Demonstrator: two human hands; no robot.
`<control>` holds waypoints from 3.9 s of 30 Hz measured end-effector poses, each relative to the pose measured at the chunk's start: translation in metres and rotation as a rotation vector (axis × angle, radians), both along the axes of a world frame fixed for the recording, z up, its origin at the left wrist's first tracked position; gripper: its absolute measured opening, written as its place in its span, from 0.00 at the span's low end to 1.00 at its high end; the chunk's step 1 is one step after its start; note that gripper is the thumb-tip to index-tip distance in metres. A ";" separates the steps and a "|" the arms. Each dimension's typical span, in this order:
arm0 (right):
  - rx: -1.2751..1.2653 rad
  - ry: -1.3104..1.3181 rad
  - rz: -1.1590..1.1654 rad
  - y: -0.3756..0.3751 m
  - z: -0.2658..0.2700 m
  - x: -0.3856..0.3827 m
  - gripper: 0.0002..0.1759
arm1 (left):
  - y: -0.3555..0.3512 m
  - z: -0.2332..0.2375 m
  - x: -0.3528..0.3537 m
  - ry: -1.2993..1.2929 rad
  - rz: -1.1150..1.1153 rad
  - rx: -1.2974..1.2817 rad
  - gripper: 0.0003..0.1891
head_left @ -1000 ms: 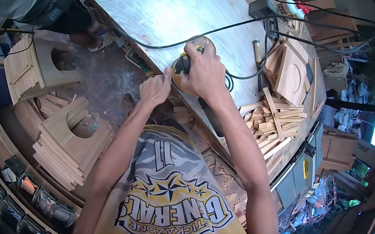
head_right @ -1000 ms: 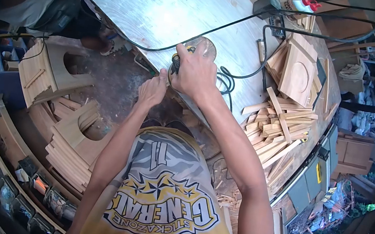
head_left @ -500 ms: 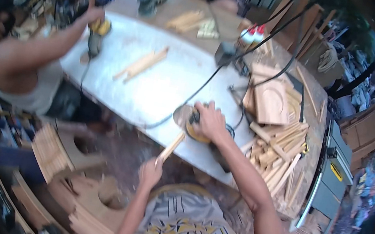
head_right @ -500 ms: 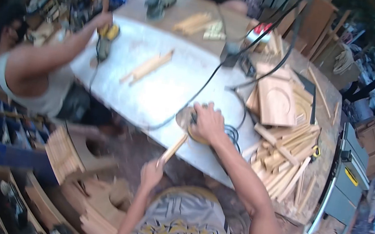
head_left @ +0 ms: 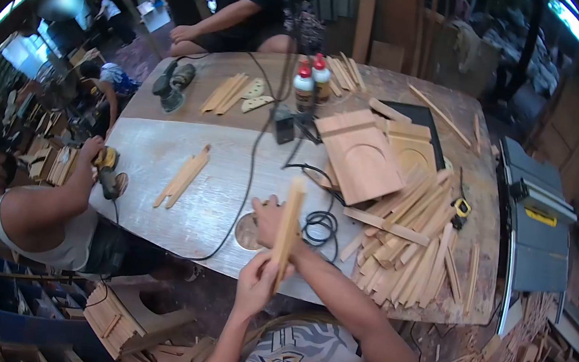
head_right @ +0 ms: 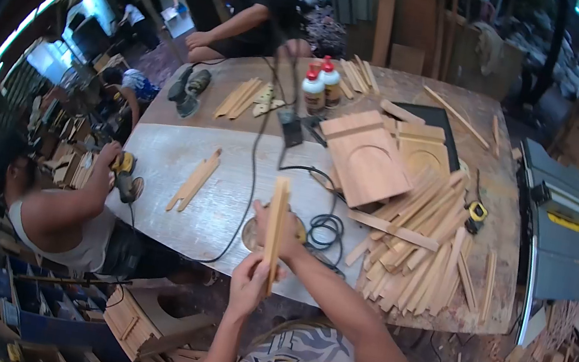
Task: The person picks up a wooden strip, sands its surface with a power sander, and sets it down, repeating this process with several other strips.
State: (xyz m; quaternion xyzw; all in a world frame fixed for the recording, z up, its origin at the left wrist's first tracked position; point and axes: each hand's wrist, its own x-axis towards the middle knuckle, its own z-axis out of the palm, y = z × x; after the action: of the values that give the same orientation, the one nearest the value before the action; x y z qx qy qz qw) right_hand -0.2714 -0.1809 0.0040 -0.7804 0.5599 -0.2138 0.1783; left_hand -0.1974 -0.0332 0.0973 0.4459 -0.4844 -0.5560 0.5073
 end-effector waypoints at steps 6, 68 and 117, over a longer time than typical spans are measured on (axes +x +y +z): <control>-0.207 0.027 -0.072 0.020 0.003 0.008 0.18 | -0.046 0.012 -0.107 -0.097 -0.219 0.197 0.16; 0.056 0.168 -0.277 0.000 0.054 -0.010 0.34 | -0.239 -0.177 0.288 -1.534 0.433 -0.196 0.15; 0.148 0.461 0.439 0.081 0.077 0.069 0.37 | 0.027 -0.156 0.115 -1.035 0.180 0.448 0.37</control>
State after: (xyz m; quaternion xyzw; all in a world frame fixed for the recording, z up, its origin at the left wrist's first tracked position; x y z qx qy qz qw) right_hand -0.2026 -0.0995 0.0809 -0.8953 0.4180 0.0532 0.1448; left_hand -0.0822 -0.0057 -0.0587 0.7963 -0.5000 -0.3092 0.1423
